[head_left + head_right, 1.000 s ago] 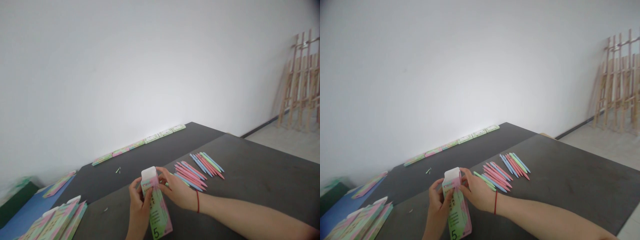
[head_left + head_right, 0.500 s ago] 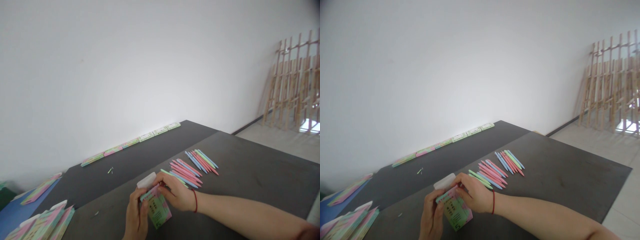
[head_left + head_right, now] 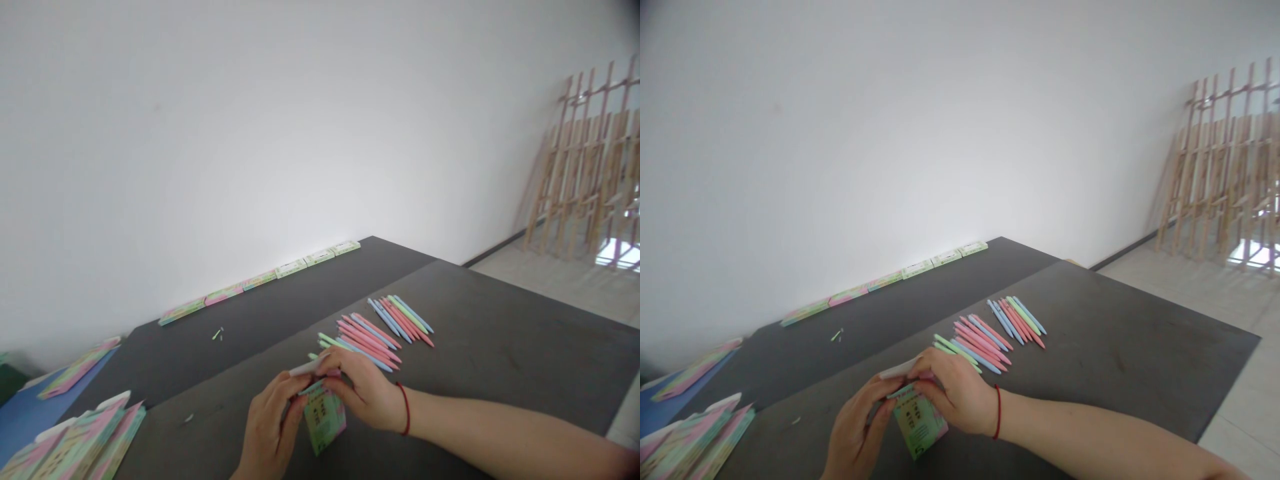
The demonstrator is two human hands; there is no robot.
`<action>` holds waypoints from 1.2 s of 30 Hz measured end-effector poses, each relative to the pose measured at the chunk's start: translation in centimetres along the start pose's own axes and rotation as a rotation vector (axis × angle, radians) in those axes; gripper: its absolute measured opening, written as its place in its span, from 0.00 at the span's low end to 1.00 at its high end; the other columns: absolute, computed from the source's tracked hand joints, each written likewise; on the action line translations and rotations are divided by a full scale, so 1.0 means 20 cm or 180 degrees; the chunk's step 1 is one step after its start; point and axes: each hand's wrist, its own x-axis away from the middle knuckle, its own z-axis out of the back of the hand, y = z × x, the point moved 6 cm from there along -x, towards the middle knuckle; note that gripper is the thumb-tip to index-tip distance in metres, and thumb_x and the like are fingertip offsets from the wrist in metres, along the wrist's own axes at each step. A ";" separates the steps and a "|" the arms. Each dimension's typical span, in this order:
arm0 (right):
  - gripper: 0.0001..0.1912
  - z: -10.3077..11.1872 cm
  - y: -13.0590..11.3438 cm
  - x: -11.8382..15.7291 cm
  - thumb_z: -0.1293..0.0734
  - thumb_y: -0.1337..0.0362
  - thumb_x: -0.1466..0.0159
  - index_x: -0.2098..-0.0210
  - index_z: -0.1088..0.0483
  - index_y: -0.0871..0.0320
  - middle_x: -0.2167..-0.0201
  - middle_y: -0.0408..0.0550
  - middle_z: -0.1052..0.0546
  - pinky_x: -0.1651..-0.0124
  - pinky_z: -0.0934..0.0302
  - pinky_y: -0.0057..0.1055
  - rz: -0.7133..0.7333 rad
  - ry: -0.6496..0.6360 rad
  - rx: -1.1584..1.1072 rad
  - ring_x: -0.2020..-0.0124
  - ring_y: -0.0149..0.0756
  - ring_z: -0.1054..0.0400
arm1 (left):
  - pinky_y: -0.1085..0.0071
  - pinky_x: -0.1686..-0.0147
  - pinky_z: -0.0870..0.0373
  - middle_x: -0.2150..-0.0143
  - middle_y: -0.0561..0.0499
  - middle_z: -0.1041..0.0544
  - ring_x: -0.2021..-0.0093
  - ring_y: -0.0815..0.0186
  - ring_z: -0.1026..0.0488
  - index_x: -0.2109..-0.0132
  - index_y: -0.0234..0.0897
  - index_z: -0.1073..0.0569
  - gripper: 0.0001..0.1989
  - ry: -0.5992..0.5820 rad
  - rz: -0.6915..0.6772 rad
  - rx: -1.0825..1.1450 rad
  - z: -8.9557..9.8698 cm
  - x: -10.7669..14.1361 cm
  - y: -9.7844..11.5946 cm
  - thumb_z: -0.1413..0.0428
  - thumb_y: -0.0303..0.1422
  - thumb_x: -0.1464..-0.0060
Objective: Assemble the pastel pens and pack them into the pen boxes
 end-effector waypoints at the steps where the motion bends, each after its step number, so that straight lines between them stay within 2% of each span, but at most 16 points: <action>1: 0.08 0.00 0.01 0.01 0.40 0.66 0.34 0.55 0.39 0.57 0.63 0.49 0.29 0.58 0.38 0.31 -0.0058 0.0086 0.0080 0.61 0.35 0.34 | 0.73 0.59 0.29 0.57 0.49 0.23 0.57 0.65 0.25 0.53 0.43 0.30 0.11 0.0012 0.0019 0.0029 0.00 0.00 0.00 0.51 0.28 0.41; 4: 0.20 0.01 0.02 0.03 0.38 0.66 0.35 0.45 0.46 0.57 0.58 0.52 0.29 0.54 0.38 0.33 -0.0181 0.0221 0.0132 0.57 0.36 0.33 | 0.72 0.58 0.30 0.56 0.48 0.23 0.57 0.65 0.25 0.53 0.43 0.30 0.11 -0.0019 0.0106 0.0182 -0.01 0.00 -0.01 0.51 0.27 0.41; 6: 0.25 0.01 0.00 0.01 0.40 0.66 0.34 0.39 0.52 0.57 0.52 0.54 0.30 0.50 0.39 0.34 -0.0191 0.0092 -0.0062 0.53 0.36 0.33 | 0.72 0.58 0.30 0.55 0.48 0.24 0.56 0.65 0.26 0.53 0.43 0.29 0.12 -0.0074 0.0160 0.0289 -0.01 -0.01 -0.01 0.51 0.27 0.41; 8: 0.22 0.01 -0.03 -0.01 0.42 0.66 0.32 0.40 0.48 0.56 0.50 0.52 0.29 0.48 0.40 0.33 -0.0189 -0.0107 -0.0243 0.51 0.35 0.34 | 0.72 0.59 0.29 0.55 0.48 0.24 0.56 0.64 0.26 0.53 0.44 0.28 0.12 -0.0060 0.0211 0.0325 0.00 -0.03 0.00 0.51 0.27 0.41; 10: 0.16 0.02 -0.07 -0.05 0.44 0.65 0.31 0.45 0.37 0.56 0.53 0.51 0.27 0.49 0.40 0.32 -0.0204 -0.0210 -0.0314 0.52 0.34 0.33 | 0.72 0.61 0.29 0.55 0.49 0.24 0.58 0.64 0.26 0.53 0.44 0.28 0.12 0.0004 0.0236 0.0306 0.00 -0.04 0.00 0.50 0.28 0.42; 13: 0.15 0.03 -0.09 -0.09 0.45 0.67 0.32 0.49 0.32 0.57 0.56 0.49 0.26 0.51 0.39 0.29 -0.0333 -0.0225 -0.0348 0.54 0.32 0.32 | 0.72 0.63 0.27 0.58 0.49 0.24 0.61 0.65 0.25 0.56 0.43 0.27 0.09 0.0157 0.0331 0.0258 0.00 -0.03 -0.01 0.49 0.30 0.42; 16: 0.18 0.03 -0.09 -0.11 0.44 0.72 0.35 0.49 0.31 0.56 0.55 0.48 0.26 0.50 0.39 0.28 -0.0371 -0.0216 -0.0377 0.54 0.31 0.32 | 0.72 0.69 0.26 0.62 0.50 0.25 0.68 0.66 0.25 0.57 0.41 0.29 0.07 0.0641 0.0643 0.0156 0.03 0.00 -0.06 0.46 0.34 0.44; 18: 0.20 0.03 -0.08 -0.11 0.43 0.74 0.36 0.48 0.32 0.56 0.54 0.48 0.26 0.50 0.39 0.28 -0.0417 -0.0184 -0.0343 0.53 0.32 0.32 | 0.72 0.70 0.25 0.63 0.50 0.26 0.70 0.66 0.26 0.57 0.40 0.30 0.10 0.0869 0.0791 0.0113 0.05 0.01 -0.09 0.44 0.36 0.46; 20: 0.21 0.03 -0.06 -0.10 0.43 0.74 0.37 0.47 0.32 0.56 0.54 0.48 0.26 0.50 0.39 0.28 -0.0559 -0.0177 -0.0222 0.53 0.32 0.32 | 0.71 0.69 0.25 0.62 0.50 0.25 0.69 0.65 0.25 0.56 0.40 0.30 0.12 0.0809 0.0812 0.0112 0.04 0.01 -0.10 0.44 0.38 0.47; 22: 0.20 0.03 -0.04 -0.10 0.41 0.73 0.38 0.47 0.33 0.56 0.54 0.48 0.25 0.51 0.38 0.28 -0.0698 -0.0184 -0.0087 0.54 0.33 0.31 | 0.73 0.70 0.25 0.62 0.51 0.24 0.68 0.65 0.24 0.55 0.41 0.29 0.12 0.0565 0.0835 0.0146 0.03 0.00 -0.10 0.46 0.39 0.45; 25: 0.20 0.02 -0.04 -0.09 0.41 0.73 0.38 0.48 0.32 0.56 0.55 0.48 0.25 0.52 0.38 0.28 -0.0689 -0.0260 0.0009 0.55 0.33 0.30 | 0.73 0.69 0.26 0.62 0.51 0.22 0.66 0.64 0.23 0.57 0.43 0.27 0.12 0.0302 0.1020 0.0216 0.01 -0.01 -0.10 0.48 0.41 0.44; 30: 0.22 0.00 -0.07 -0.09 0.42 0.76 0.39 0.47 0.34 0.57 0.52 0.49 0.26 0.47 0.39 0.29 -0.0439 -0.0218 -0.0012 0.51 0.33 0.32 | 0.72 0.67 0.27 0.63 0.52 0.22 0.65 0.63 0.24 0.59 0.43 0.27 0.11 0.0479 0.1225 0.0357 0.01 -0.01 -0.08 0.47 0.41 0.45; 36: 0.26 0.02 -0.08 -0.06 0.41 0.76 0.38 0.41 0.42 0.55 0.50 0.48 0.27 0.43 0.42 0.34 -0.0248 0.0085 -0.0345 0.48 0.32 0.34 | 0.71 0.62 0.28 0.61 0.50 0.24 0.61 0.64 0.26 0.60 0.41 0.28 0.06 0.0677 0.0938 0.0296 0.04 -0.04 0.00 0.46 0.35 0.44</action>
